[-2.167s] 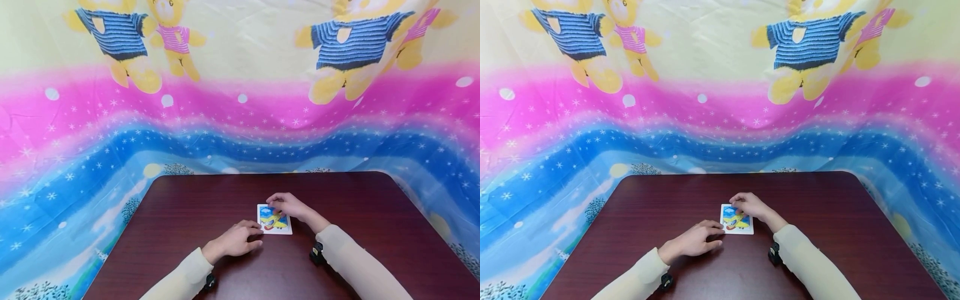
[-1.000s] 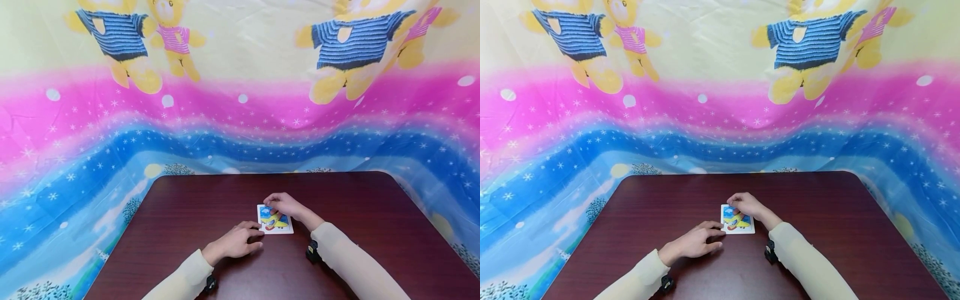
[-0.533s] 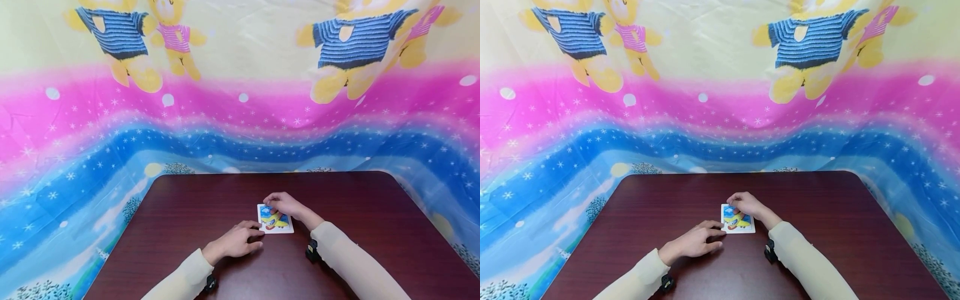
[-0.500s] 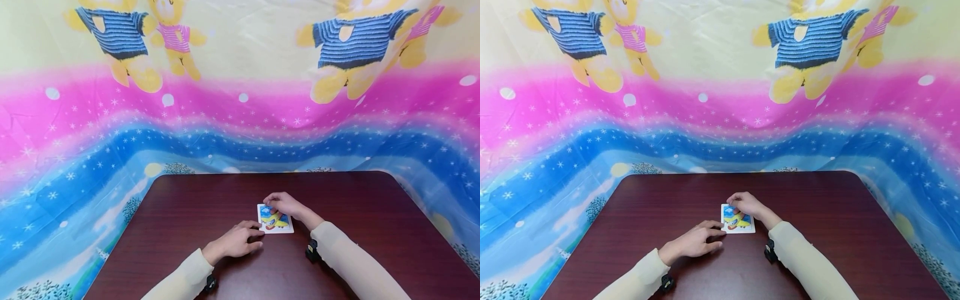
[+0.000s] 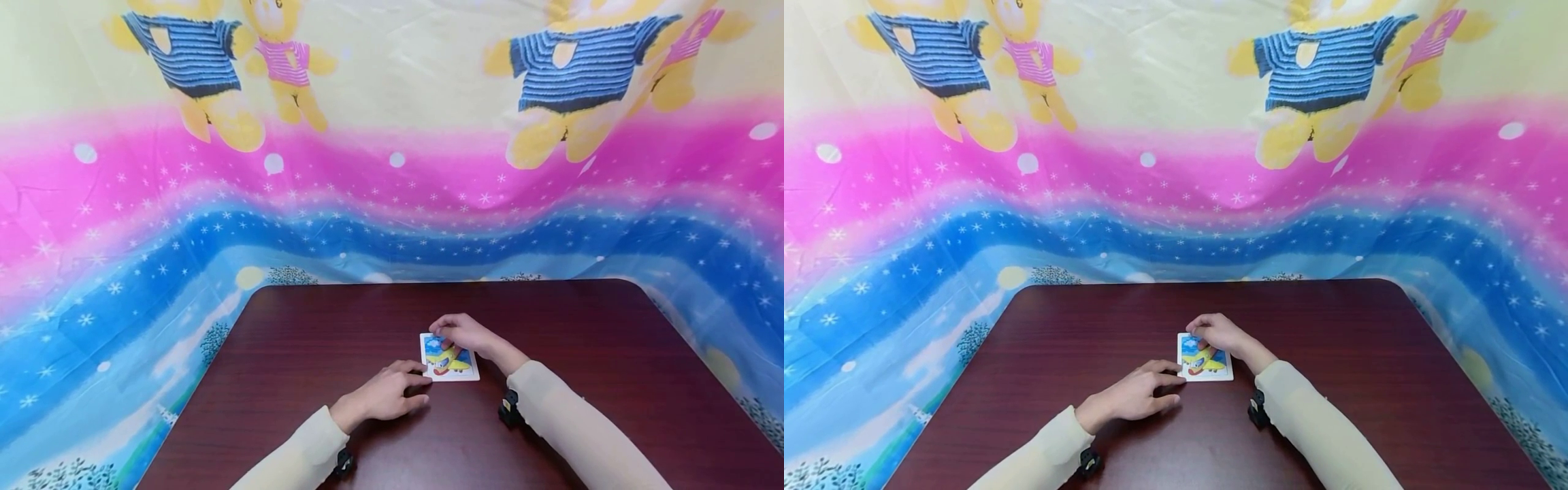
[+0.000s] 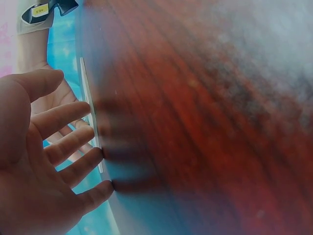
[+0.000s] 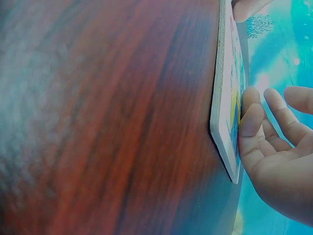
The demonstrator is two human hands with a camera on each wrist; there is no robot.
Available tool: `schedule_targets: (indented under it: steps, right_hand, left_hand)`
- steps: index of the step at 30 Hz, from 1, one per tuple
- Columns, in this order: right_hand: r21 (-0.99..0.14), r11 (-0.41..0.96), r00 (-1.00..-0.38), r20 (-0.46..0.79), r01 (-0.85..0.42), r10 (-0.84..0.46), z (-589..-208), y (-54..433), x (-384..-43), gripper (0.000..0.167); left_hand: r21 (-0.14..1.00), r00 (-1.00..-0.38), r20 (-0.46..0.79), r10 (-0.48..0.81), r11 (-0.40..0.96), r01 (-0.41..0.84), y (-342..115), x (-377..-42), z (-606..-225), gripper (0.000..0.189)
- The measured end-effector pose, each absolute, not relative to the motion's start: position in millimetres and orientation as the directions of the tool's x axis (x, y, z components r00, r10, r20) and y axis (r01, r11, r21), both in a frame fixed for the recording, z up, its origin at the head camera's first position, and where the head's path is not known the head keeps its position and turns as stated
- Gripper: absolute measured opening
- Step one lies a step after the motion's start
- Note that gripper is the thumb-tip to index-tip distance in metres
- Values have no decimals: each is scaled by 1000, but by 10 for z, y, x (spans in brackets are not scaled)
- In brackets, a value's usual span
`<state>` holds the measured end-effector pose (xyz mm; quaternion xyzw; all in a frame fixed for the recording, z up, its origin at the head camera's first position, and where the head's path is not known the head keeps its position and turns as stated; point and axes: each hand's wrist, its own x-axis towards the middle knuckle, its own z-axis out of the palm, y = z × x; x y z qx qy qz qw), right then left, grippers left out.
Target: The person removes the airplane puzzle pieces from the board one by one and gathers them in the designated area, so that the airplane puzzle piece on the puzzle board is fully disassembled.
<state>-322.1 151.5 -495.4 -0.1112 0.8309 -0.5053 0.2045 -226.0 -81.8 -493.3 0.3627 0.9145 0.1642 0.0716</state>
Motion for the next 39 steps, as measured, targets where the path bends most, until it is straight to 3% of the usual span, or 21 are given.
schedule_targets:
  steps: [39]
  right_hand:
    - [-868, 496, -894, -236, 19, -380, -4949, 1476, -3202, 27]
  left_hand:
    - [361, -728, -24, 685, 685, 632, -832, -2276, -4963, 43]
